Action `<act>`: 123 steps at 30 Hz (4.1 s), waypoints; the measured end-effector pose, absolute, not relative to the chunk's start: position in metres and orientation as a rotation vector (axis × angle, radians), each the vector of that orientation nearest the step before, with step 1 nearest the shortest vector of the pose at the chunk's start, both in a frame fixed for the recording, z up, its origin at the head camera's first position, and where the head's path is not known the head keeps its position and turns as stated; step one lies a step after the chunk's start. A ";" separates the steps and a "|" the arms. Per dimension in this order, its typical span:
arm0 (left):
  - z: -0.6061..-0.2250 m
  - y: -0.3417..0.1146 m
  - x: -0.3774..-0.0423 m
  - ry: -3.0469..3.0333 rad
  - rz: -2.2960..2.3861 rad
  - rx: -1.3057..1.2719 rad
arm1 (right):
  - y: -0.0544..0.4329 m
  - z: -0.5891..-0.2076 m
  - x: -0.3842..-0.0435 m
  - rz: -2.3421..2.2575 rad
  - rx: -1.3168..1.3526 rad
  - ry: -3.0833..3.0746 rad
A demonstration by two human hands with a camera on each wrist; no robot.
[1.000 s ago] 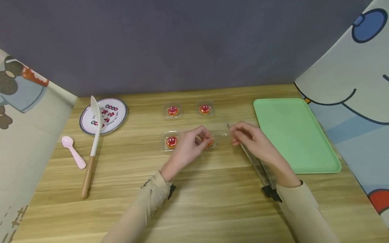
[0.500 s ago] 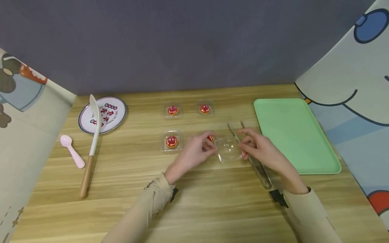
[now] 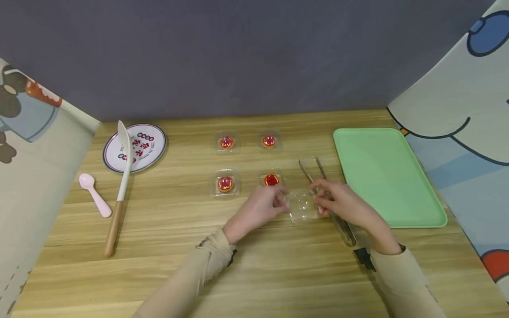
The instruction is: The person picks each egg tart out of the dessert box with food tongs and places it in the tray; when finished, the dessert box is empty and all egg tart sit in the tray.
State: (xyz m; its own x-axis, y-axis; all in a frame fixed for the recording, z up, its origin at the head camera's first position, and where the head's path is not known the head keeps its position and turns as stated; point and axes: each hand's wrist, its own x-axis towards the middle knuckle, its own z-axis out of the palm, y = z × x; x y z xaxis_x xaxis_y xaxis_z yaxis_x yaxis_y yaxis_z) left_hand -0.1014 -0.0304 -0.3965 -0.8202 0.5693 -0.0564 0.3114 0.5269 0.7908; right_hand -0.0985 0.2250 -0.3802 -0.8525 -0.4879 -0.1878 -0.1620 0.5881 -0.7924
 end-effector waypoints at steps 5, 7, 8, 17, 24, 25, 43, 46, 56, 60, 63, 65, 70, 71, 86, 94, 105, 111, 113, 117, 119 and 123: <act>-0.397 -0.028 -0.100 2.462 1.146 0.742 | 0.224 -0.383 -0.099 -1.123 -0.512 2.452; -0.397 -0.027 -0.100 2.458 1.135 0.748 | 0.224 -0.385 -0.099 -1.112 -0.503 2.461; -0.398 -0.027 -0.099 2.458 1.127 0.755 | 0.224 -0.386 -0.099 -1.108 -0.506 2.465; -0.398 -0.026 -0.098 2.447 1.080 0.752 | 0.222 -0.388 -0.097 -1.078 -0.489 2.484; -0.397 -0.029 -0.097 2.446 1.088 0.742 | 0.220 -0.385 -0.096 -1.037 -0.479 2.519; -0.397 -0.031 -0.097 2.442 1.091 0.736 | 0.219 -0.384 -0.096 -1.032 -0.474 2.524; -0.358 -0.113 -0.114 2.328 1.466 0.522 | 0.200 -0.351 -0.095 -0.948 -0.457 2.817; -0.356 -0.131 -0.117 2.357 1.509 0.455 | 0.190 -0.345 -0.099 -1.020 -0.484 2.805; -0.359 -0.173 -0.127 2.466 1.509 0.279 | 0.131 -0.341 -0.129 -1.311 -0.523 2.621; -0.358 -0.187 -0.127 2.500 1.460 0.237 | 0.103 -0.348 -0.141 -1.419 -0.460 2.455; -0.359 -0.195 -0.127 2.479 1.431 0.215 | 0.085 -0.355 -0.147 -1.410 -0.460 2.404; -0.361 -0.197 -0.129 2.467 1.410 0.204 | 0.078 -0.359 -0.150 -1.389 -0.472 2.395; -0.364 -0.202 -0.131 2.439 1.341 0.176 | 0.063 -0.369 -0.157 -1.326 -0.544 2.402; -0.365 -0.203 -0.131 2.431 1.328 0.172 | 0.061 -0.370 -0.158 -1.305 -0.557 2.410; -0.380 -0.201 -0.134 2.398 1.239 0.224 | 0.038 -0.384 -0.160 -1.030 -0.608 2.432; -0.383 -0.197 -0.135 2.346 1.291 0.209 | 0.039 -0.389 -0.163 -1.041 -0.591 2.427; -0.386 -0.196 -0.136 2.365 1.275 0.211 | 0.038 -0.391 -0.163 -1.080 -0.544 2.406; -0.385 -0.195 -0.136 2.387 1.262 0.202 | 0.039 -0.390 -0.162 -1.075 -0.528 2.399; -0.385 -0.195 -0.136 2.391 1.257 0.199 | 0.039 -0.390 -0.162 -1.080 -0.532 2.397; -0.385 -0.194 -0.136 2.397 1.251 0.201 | 0.039 -0.391 -0.162 -1.097 -0.535 2.393; -0.385 -0.194 -0.136 2.401 1.248 0.203 | 0.039 -0.392 -0.163 -1.100 -0.533 2.395; -0.385 -0.194 -0.137 2.411 1.236 0.203 | 0.039 -0.394 -0.163 -1.103 -0.525 2.387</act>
State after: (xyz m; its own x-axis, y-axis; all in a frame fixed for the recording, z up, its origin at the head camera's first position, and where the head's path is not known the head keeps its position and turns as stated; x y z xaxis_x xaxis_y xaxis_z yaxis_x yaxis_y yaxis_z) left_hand -0.1366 -0.1938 -0.3848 -0.9006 0.3139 -0.3008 -0.0608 0.5942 0.8020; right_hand -0.1629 0.0386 -0.3939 -0.8235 -0.5131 -0.2420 -0.1482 0.6063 -0.7813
